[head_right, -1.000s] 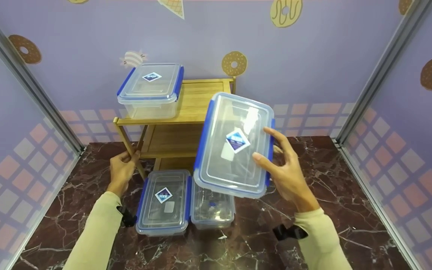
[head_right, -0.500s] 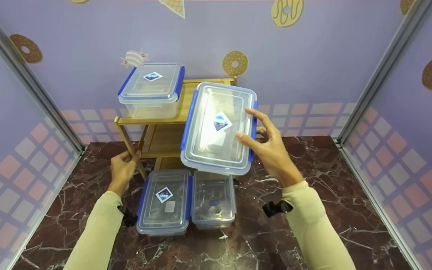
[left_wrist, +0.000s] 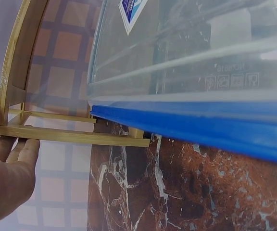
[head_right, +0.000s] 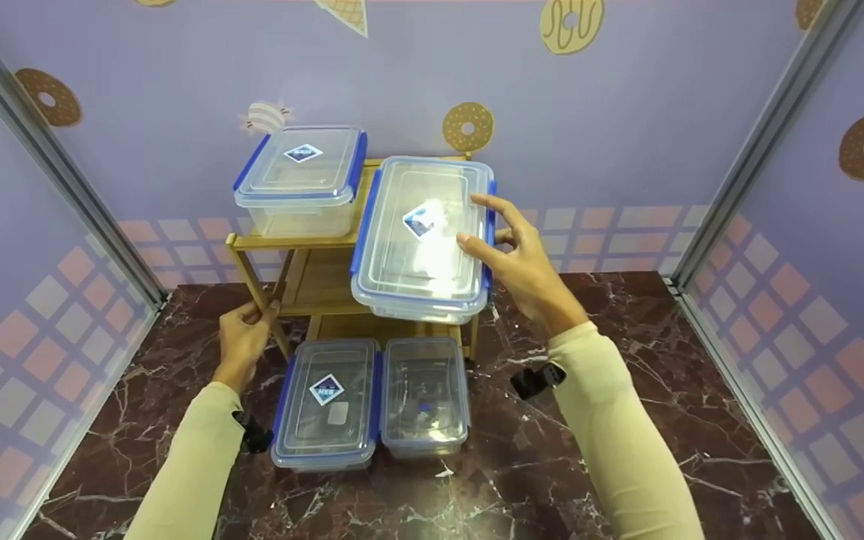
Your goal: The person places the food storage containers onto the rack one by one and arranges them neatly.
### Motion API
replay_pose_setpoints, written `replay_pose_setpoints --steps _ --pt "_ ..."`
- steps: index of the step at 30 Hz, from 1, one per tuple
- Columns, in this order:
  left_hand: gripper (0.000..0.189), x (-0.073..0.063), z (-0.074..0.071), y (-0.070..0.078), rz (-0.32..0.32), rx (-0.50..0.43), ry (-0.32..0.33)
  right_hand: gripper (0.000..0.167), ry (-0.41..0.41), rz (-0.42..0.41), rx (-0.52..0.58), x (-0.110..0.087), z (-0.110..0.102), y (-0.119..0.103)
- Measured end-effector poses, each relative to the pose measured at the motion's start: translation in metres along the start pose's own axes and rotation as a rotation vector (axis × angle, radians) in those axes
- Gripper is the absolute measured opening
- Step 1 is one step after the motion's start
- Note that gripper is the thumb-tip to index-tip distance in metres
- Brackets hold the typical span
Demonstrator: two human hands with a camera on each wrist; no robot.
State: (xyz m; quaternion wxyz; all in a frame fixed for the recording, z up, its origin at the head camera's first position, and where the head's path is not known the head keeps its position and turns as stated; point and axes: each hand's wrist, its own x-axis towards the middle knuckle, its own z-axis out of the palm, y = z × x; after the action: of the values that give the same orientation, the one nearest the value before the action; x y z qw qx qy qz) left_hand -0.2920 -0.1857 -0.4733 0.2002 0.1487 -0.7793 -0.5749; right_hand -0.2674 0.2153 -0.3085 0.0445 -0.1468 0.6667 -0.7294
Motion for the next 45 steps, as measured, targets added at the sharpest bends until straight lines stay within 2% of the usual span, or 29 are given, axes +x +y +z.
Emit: replay_pose_setpoints --steps 7,13,19,23,27,31,39,42,45 --pt "0.025 0.001 0.000 -0.001 -0.012 0.005 -0.002 0.058 0.029 -0.018 -0.060 0.014 0.002 -0.005" --pt "0.025 0.002 0.000 -0.002 0.000 -0.020 0.000 0.047 0.052 -0.033 -0.138 0.024 0.002 -0.009" --pt "0.025 0.001 0.000 -0.001 0.001 -0.019 0.017 0.050 0.065 0.012 -0.191 0.031 0.003 -0.014" --pt "0.026 0.001 -0.001 -0.001 -0.001 -0.021 0.013 0.054 0.089 0.054 -0.155 0.035 0.002 -0.016" --pt "0.026 0.001 0.000 0.000 -0.006 -0.009 0.015 0.060 0.081 0.079 -0.118 0.037 0.002 -0.017" --pt "0.026 0.000 0.002 0.002 -0.011 -0.002 0.002 0.070 0.031 0.094 -0.149 0.034 0.001 -0.021" --pt "0.025 0.000 0.002 0.002 -0.002 0.017 0.002 0.103 -0.097 0.133 -0.372 0.030 0.000 -0.035" --pt "0.026 0.000 0.001 0.002 -0.007 -0.016 -0.008 0.112 -0.113 0.140 -0.427 0.031 0.001 -0.038" --pt "0.025 0.001 0.001 0.001 -0.008 -0.032 -0.004 0.115 -0.096 0.147 -0.466 0.032 0.002 -0.038"
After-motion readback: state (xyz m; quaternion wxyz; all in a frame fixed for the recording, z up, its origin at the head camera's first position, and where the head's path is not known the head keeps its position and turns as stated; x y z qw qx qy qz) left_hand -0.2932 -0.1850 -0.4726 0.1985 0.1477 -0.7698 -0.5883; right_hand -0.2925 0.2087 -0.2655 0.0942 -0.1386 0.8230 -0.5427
